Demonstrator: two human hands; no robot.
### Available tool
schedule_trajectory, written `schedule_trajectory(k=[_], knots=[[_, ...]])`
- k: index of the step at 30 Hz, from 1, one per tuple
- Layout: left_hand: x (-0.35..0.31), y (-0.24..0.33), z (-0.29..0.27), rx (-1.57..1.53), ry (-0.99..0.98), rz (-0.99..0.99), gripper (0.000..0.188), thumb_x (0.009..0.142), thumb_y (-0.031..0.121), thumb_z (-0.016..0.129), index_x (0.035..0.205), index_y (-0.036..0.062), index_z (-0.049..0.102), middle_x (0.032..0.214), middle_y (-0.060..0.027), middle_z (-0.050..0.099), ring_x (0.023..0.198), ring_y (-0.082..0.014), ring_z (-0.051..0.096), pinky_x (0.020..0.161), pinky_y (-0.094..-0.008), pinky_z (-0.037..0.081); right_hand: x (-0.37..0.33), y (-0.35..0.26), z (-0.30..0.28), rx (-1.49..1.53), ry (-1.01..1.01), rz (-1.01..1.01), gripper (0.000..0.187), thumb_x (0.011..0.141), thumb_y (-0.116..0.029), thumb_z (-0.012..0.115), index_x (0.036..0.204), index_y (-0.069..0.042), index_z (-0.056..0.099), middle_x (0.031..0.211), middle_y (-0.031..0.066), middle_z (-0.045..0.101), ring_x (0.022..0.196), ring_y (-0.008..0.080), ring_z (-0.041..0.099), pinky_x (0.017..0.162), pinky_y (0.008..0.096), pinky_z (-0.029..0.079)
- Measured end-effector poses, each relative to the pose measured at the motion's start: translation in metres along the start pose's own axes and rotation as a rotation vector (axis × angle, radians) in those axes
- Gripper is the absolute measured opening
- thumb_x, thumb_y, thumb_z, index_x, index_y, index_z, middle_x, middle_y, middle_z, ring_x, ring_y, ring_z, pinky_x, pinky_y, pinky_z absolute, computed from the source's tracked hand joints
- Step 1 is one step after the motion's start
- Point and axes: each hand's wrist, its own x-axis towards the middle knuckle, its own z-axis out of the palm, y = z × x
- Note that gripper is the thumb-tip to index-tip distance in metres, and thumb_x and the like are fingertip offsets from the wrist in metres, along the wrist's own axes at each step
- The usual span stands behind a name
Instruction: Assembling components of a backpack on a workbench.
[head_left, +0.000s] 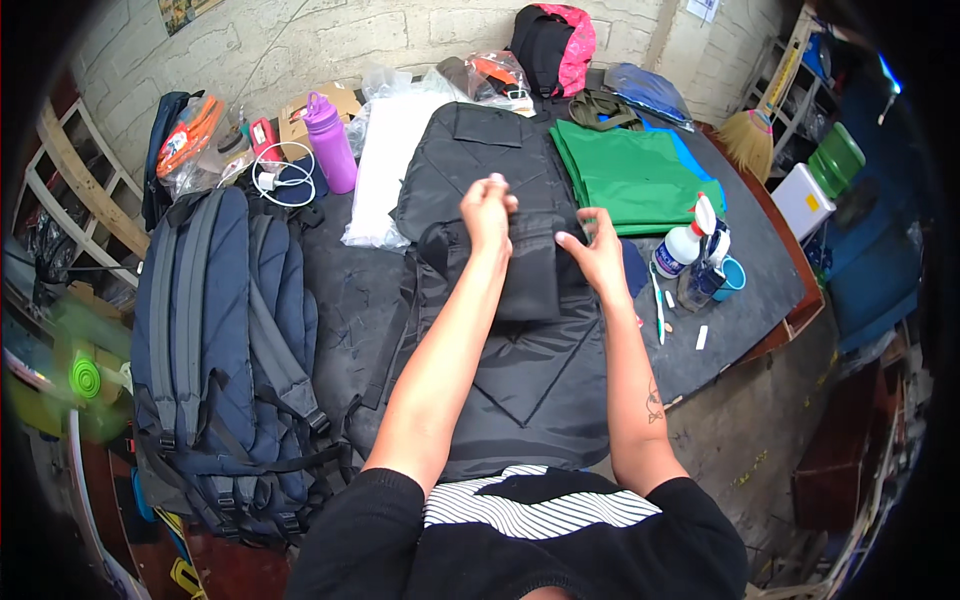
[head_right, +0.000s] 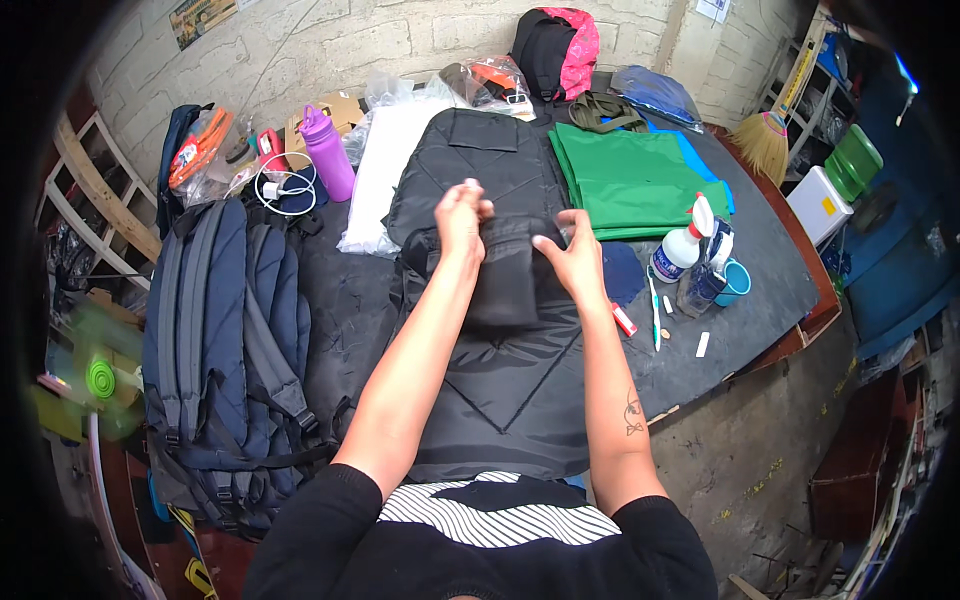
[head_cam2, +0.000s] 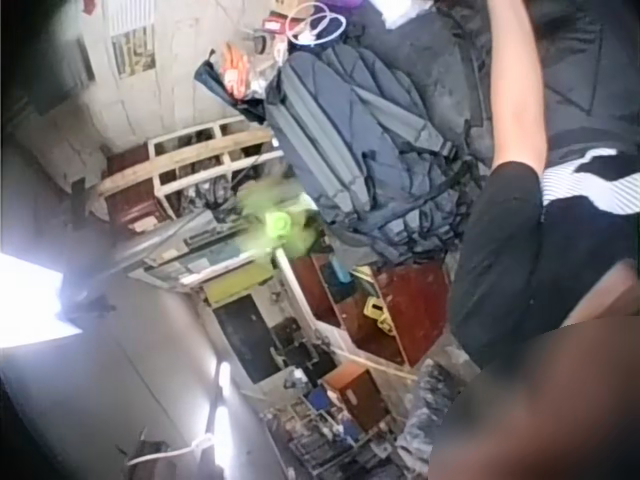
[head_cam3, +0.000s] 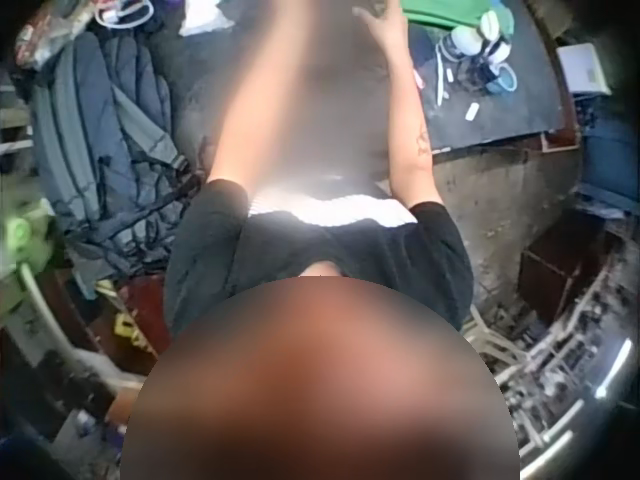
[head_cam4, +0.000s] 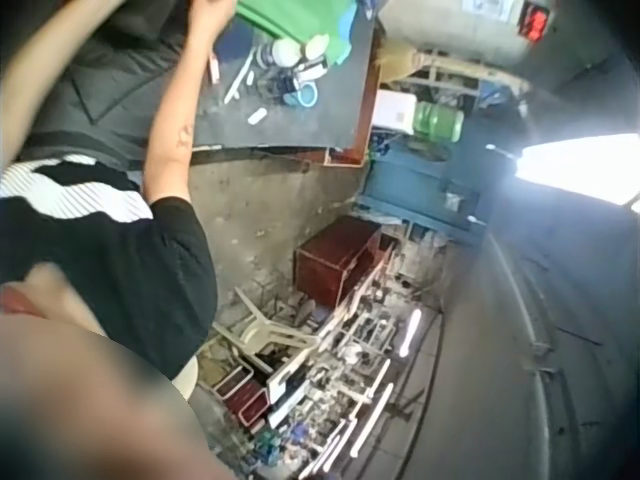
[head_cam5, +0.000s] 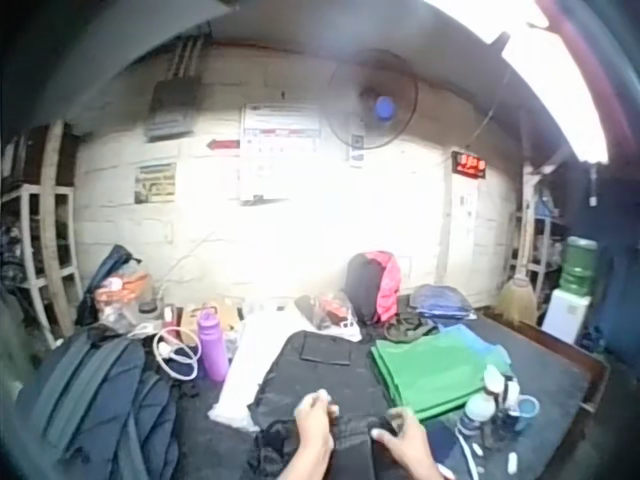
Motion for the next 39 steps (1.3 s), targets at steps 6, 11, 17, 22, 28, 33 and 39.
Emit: schedule_trajectory(k=[6,11,17,22,28,33,39], knots=[[-0.003,0.07,-0.075,0.436,0.15,0.511,0.021,0.085,0.009,0.063,0.104,0.0033,0.055,0.096,-0.0114,0.062,0.088,-0.0147,0.058,0.077,-0.0266,0.045,0.05,0.058,-0.014,0.398,-0.054,0.026,0.051,0.078,-0.01,0.07,0.123,-0.004,0.048,0.119,0.0146,0.051,0.108,0.0208,0.051,0.09,0.0319,0.042],[-0.024,0.07,-0.197,0.695,0.191,-0.06,0.032,0.084,0.007,0.059,0.116,0.0058,0.058,0.104,-0.0118,0.062,0.092,-0.0156,0.059,0.078,-0.0276,0.047,0.017,0.016,-0.014,-0.069,-0.077,-0.105,0.062,0.076,-0.021,0.073,0.128,-0.003,0.045,0.115,0.0179,0.051,0.107,0.0283,0.05,0.09,0.0372,0.041],[-0.055,0.028,-0.197,0.456,-0.11,-0.453,0.027,0.093,0.019,0.053,0.108,-0.0013,0.061,0.093,-0.0125,0.066,0.08,-0.0193,0.065,0.069,-0.0283,0.053,-0.12,-0.002,0.037,0.126,-0.339,0.057,0.056,0.078,-0.017,0.069,0.124,0.001,0.042,0.118,0.0221,0.043,0.107,0.036,0.049,0.092,0.04,0.042],[-0.063,0.022,-0.169,0.63,-0.133,-0.44,0.024,0.085,0.023,0.065,0.083,-0.0005,0.066,0.063,-0.0002,0.057,0.05,-0.0078,0.048,0.048,-0.0228,0.04,-0.139,-0.019,0.029,0.018,-0.479,-0.018,0.05,0.08,-0.018,0.069,0.122,-0.004,0.046,0.113,0.0149,0.051,0.103,0.0305,0.056,0.087,0.0357,0.046],[-0.096,0.014,-0.182,0.758,0.021,-0.17,0.022,0.082,0.017,0.07,0.069,-0.0007,0.063,0.057,0.0012,0.056,0.047,-0.0065,0.05,0.045,-0.0233,0.038,-0.135,-0.016,0.027,0.085,-0.565,0.018,0.049,0.083,-0.025,0.067,0.121,-0.004,0.046,0.115,0.0139,0.054,0.104,0.0294,0.058,0.088,0.0349,0.045],[-0.124,0.024,-0.199,0.648,0.082,-0.217,0.025,0.088,0.021,0.063,0.07,0.0041,0.06,0.062,0.0008,0.057,0.053,-0.0073,0.056,0.047,-0.0209,0.045,-0.146,-0.028,0.03,-0.061,-0.629,-0.046,0.036,0.084,-0.025,0.062,0.112,-0.005,0.048,0.106,0.0147,0.054,0.095,0.0336,0.059,0.082,0.039,0.047],[-0.126,0.035,-0.195,0.526,0.109,-0.199,0.025,0.092,0.021,0.059,0.075,0.0029,0.055,0.069,-0.0013,0.055,0.054,-0.0094,0.058,0.045,-0.0231,0.046,-0.146,-0.069,0.05,-0.117,-0.579,-0.211,0.028,0.073,-0.016,0.066,0.096,-0.005,0.054,0.096,0.0136,0.051,0.084,0.0342,0.06,0.073,0.0428,0.049]])
